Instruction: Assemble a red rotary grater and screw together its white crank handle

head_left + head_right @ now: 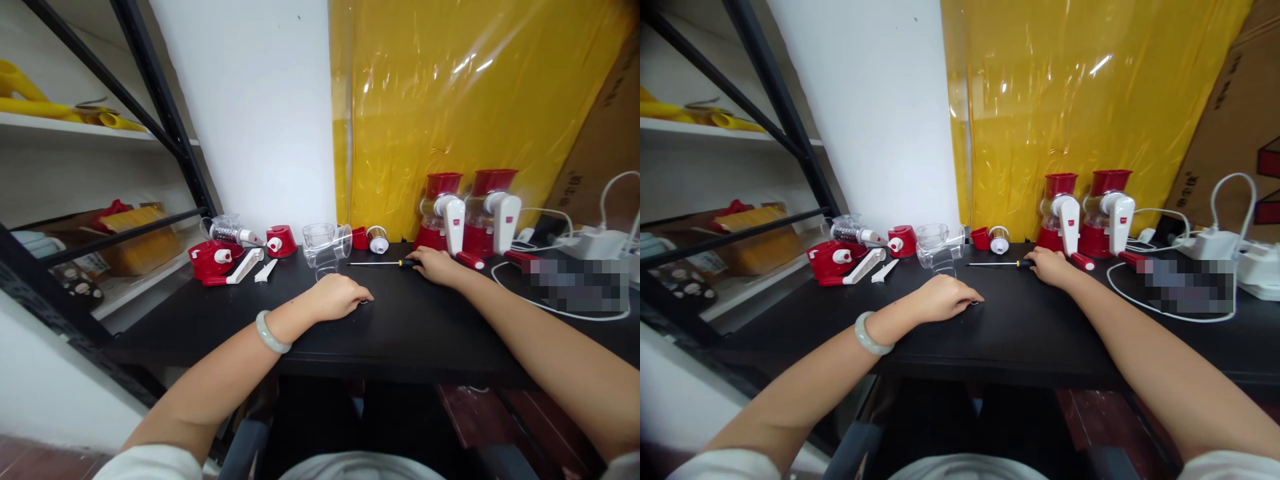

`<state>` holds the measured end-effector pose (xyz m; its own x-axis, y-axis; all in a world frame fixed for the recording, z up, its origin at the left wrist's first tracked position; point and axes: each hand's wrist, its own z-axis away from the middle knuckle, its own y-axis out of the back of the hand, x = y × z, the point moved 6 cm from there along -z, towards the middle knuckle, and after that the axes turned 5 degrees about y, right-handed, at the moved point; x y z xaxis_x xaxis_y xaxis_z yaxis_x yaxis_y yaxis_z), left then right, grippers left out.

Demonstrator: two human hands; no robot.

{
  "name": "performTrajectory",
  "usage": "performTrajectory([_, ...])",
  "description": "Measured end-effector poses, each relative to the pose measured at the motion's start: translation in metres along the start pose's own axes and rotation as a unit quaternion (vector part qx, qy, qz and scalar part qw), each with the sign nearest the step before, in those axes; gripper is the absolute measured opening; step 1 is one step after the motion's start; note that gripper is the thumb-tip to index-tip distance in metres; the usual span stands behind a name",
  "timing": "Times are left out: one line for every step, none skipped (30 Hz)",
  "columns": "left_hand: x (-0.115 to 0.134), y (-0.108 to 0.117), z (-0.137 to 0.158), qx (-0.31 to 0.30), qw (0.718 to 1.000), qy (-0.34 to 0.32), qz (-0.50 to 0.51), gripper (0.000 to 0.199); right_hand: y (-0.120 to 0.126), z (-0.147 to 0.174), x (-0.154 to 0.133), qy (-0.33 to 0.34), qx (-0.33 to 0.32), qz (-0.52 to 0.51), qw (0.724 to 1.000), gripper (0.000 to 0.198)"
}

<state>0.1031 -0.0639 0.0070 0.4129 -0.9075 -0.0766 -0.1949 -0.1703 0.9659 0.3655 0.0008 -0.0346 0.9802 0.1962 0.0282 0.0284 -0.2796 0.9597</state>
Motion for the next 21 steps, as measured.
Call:
performTrajectory([0.0,0.001,0.0007,-0.001,1.0,0.003,-0.001,0.034,-0.0005,-0.0002,0.0007,0.0,0.001,-0.002,1.0,0.032])
performTrajectory([0.0,0.002,0.0015,-0.003,1.0,0.005,-0.001,0.035,-0.0007,-0.0004,0.0014,0.002,0.004,-0.006,1.0,0.032])
performTrajectory([0.0002,0.0027,0.0022,-0.006,1.0,0.004,0.001,0.035,-0.0007,-0.0007,0.0017,0.007,0.008,-0.01,1.0,0.032])
performTrajectory([0.0003,0.0034,0.0029,-0.009,1.0,0.003,0.004,0.036,-0.0005,-0.001,0.0018,0.015,0.013,-0.016,1.0,0.032])
performTrajectory([0.0003,0.0039,0.0034,-0.011,1.0,0.002,0.007,0.036,-0.0002,-0.0013,0.0015,0.025,0.017,-0.023,0.999,0.031])
performTrajectory([0.0001,0.0043,0.0037,-0.012,1.0,0.001,0.009,0.037,0.0001,-0.0016,0.0011,0.036,0.02,-0.03,0.999,0.03])
performTrajectory([-0.0002,0.0045,0.0039,-0.013,1.0,0.001,0.01,0.037,0.0004,-0.0019,0.0007,0.044,0.022,-0.038,0.998,0.03])
performTrajectory([-0.0004,0.0044,0.0038,-0.014,1.0,0.001,0.011,0.037,0.0007,-0.0021,0.0007,0.049,0.023,-0.044,0.998,0.029])
performTrajectory([-0.0006,0.004,0.0036,-0.015,1.0,0.001,0.011,0.037,0.0009,-0.0023,0.0009,0.051,0.024,-0.049,0.997,0.029])
performTrajectory([-0.0007,0.0035,0.0033,-0.016,1.0,0.001,0.01,0.037,0.0011,-0.0024,0.0012,0.05,0.025,-0.052,0.997,0.029])
performTrajectory([-0.0007,0.0027,0.0029,-0.016,1.0,0.001,0.008,0.036,0.0012,-0.0025,0.0015,0.048,0.025,-0.054,0.997,0.028])
performTrajectory([-0.0007,0.0019,0.0025,-0.016,1.0,0.001,0.005,0.036,0.0014,-0.0024,0.0015,0.047,0.024,-0.054,0.997,0.028])
performTrajectory([-0.0006,0.0012,0.0022,-0.015,1.0,0.001,0.001,0.036,0.0015,-0.0024,0.0014,0.046,0.024,-0.054,0.997,0.028])
performTrajectory([-0.0005,0.0007,0.0019,-0.011,1.0,0.003,-0.003,0.036,0.0016,-0.0022,0.001,0.047,0.023,-0.055,0.997,0.028])
performTrajectory([-0.0002,0.0003,0.0018,-0.008,1.0,0.004,-0.006,0.036,0.0018,-0.0021,0.0007,0.047,0.023,-0.056,0.997,0.027])
performTrajectory([0.0002,0.0001,0.0017,-0.005,1.0,0.004,-0.007,0.036,0.0019,-0.002,0.0006,0.047,0.023,-0.057,0.997,0.027])
performTrajectory([0.0006,0.0001,0.0017,-0.002,1.0,0.004,-0.006,0.035,0.0018,-0.0019,0.0006,0.047,0.024,-0.058,0.997,0.027])
performTrajectory([0.001,0.0004,0.0017,0.0,1.0,0.004,-0.003,0.035,0.0017,-0.0019,0.0009,0.047,0.024,-0.059,0.997,0.027])
performTrajectory([0.0011,0.0011,0.0016,0.002,1.0,0.003,0.006,0.035,0.0015,-0.0019,0.0016,0.047,0.025,-0.06,0.997,0.027])
performTrajectory([0.0008,0.0023,0.0016,0.003,1.0,0.001,0.019,0.036,0.0013,-0.0019,0.0026,0.048,0.027,-0.06,0.997,0.026])
performTrajectory([-0.0001,0.0041,0.0017,0.007,0.999,-0.001,0.039,0.037,0.0013,-0.0018,0.0039,0.048,0.03,-0.059,0.997,0.026])
